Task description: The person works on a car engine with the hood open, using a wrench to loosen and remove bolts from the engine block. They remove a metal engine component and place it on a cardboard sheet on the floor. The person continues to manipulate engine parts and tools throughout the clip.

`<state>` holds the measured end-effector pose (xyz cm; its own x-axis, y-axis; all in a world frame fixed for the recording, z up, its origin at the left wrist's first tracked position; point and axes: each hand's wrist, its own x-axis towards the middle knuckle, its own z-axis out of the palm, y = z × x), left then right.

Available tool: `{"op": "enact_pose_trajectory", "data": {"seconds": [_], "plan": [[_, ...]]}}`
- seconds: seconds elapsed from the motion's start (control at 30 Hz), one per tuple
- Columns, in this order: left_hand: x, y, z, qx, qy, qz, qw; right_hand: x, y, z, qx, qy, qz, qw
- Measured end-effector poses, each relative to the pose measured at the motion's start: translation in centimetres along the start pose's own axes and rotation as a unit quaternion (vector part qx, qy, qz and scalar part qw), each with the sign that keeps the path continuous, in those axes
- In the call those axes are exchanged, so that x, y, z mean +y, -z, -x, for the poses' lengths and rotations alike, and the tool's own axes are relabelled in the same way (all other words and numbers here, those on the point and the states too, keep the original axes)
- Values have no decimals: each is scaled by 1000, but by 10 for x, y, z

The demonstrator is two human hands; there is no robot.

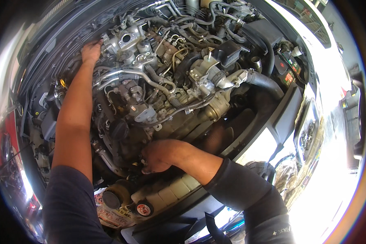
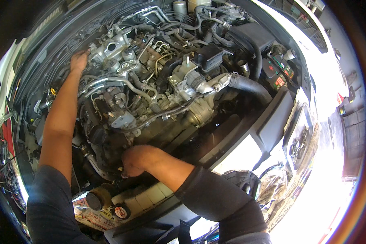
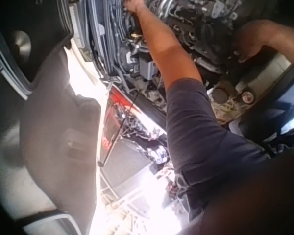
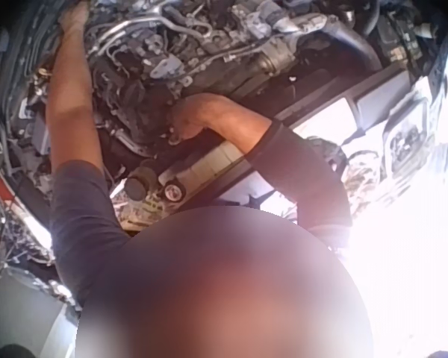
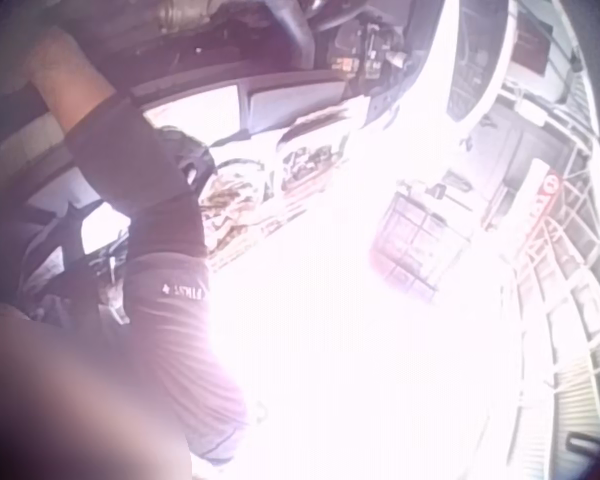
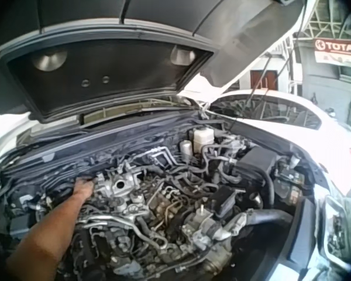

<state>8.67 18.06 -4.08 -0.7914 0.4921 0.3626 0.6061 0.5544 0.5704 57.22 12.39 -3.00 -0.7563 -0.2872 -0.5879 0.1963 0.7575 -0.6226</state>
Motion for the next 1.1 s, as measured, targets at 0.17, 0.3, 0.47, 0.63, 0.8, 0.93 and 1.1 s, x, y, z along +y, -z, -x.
{"op": "enact_pose_trajectory", "data": {"seconds": [0.17,0.3,0.47,0.63,0.8,0.93,1.1], "plan": [[-10,-5,-6,0,43,86,995,-4,5,4,-6,-17,-2,1000],[-11,-5,-7,16,5,10,1000,-5,6,4,-6,-14,10,1000],[-12,-7,-11,45,-27,-120,991,-4,2,0,1,-19,5,1000],[-20,-6,-15,13,-28,-42,999,-1,1,-2,0,-5,7,1000],[-12,-4,-9,28,-27,-58,998,-1,0,-2,-1,-8,10,1000],[-2,-3,-1,35,-62,-92,993,-2,1,-4,-12,-9,10,1000],[-2,-1,-1,29,-16,-87,996,-2,1,-4,-10,-6,9,1000]]}}
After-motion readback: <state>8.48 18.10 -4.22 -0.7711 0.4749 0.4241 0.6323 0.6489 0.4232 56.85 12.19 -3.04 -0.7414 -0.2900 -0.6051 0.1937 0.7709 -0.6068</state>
